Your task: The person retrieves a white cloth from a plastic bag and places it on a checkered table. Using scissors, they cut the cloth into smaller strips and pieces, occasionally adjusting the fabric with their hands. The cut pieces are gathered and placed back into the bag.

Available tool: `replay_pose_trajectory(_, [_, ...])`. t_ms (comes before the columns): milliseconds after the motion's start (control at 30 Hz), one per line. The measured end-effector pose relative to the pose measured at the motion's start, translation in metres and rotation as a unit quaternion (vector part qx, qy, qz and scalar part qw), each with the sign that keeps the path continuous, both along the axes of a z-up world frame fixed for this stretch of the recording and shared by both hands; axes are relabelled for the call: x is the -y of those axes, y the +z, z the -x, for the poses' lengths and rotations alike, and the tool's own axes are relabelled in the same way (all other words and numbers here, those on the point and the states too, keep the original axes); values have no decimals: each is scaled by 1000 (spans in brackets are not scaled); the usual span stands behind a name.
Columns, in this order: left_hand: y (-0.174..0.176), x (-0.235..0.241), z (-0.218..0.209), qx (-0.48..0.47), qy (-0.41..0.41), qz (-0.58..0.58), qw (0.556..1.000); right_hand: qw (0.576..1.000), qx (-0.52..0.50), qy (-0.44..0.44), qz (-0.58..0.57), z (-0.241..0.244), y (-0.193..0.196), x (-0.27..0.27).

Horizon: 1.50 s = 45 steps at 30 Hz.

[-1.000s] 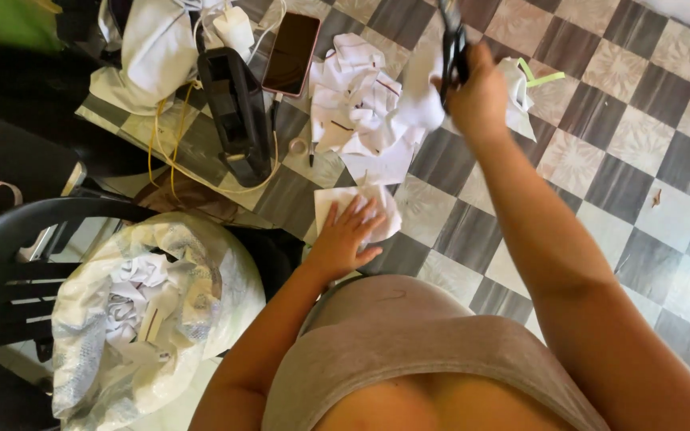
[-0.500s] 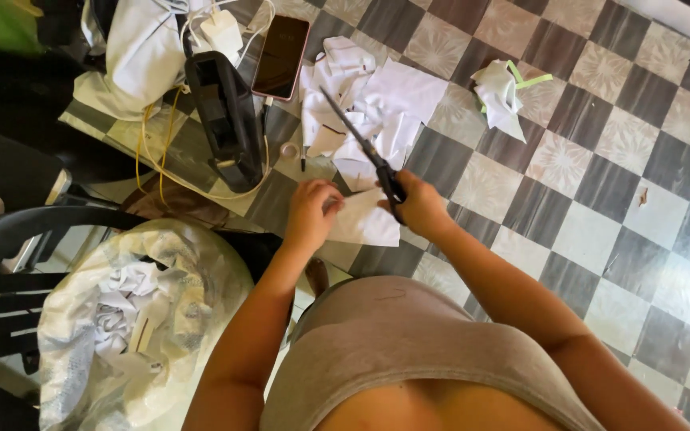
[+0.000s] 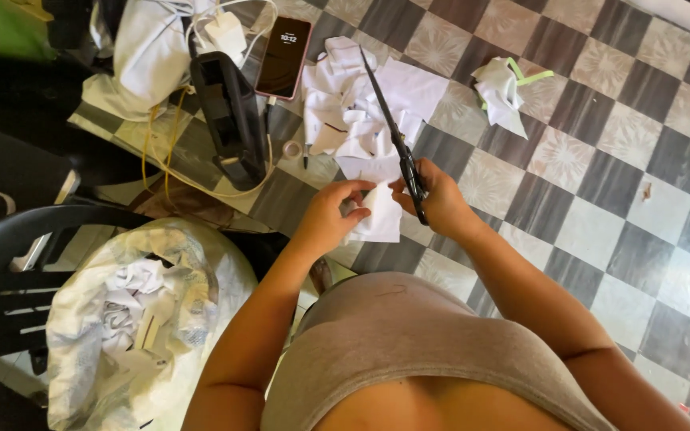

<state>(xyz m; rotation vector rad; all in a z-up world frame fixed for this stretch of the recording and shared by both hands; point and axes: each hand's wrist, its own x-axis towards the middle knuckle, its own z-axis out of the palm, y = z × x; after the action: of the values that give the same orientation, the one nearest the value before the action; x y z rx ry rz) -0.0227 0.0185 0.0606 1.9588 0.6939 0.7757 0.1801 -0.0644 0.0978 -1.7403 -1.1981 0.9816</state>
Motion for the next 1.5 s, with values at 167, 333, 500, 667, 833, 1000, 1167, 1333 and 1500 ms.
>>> replay_pose_trajectory(167, [28, 10, -17, 69, -75, 43, 994, 994, -27, 80, -65, 9, 25, 8])
replay_pose_trajectory(333, [39, 7, -9, -22, -117, 87, 989, 991, -92, 96, -32, -21, -8, 30])
replay_pose_trajectory(500, [49, 4, 1, -108, -148, 157, 970, 995, -3, 82, 53, -68, 35, 57])
replay_pose_trajectory(667, [22, 7, -32, -221, -128, 163, 953, 978, 159, 25, 134, -101, 43, 47])
replay_pose_trajectory(833, [-69, 4, -65, -274, -11, 150, 950, 900, 346, -73, 257, -141, -38, 76])
replay_pose_trajectory(1000, [-46, 11, -47, -257, -6, 200, 946, 951, -47, -31, 305, -76, -1, 181])
replay_pose_trajectory(1167, [-34, 3, -42, -217, -66, 187, 956, 911, -185, 158, 333, -63, -11, 263])
replay_pose_trajectory(1333, [-39, 14, -37, -239, -44, 101, 965, 933, -220, 66, 278, -42, -32, 256])
replay_pose_trajectory(1500, [-76, 29, -45, -155, -38, -267, 950, 930, -274, 25, 245, -30, -50, 221])
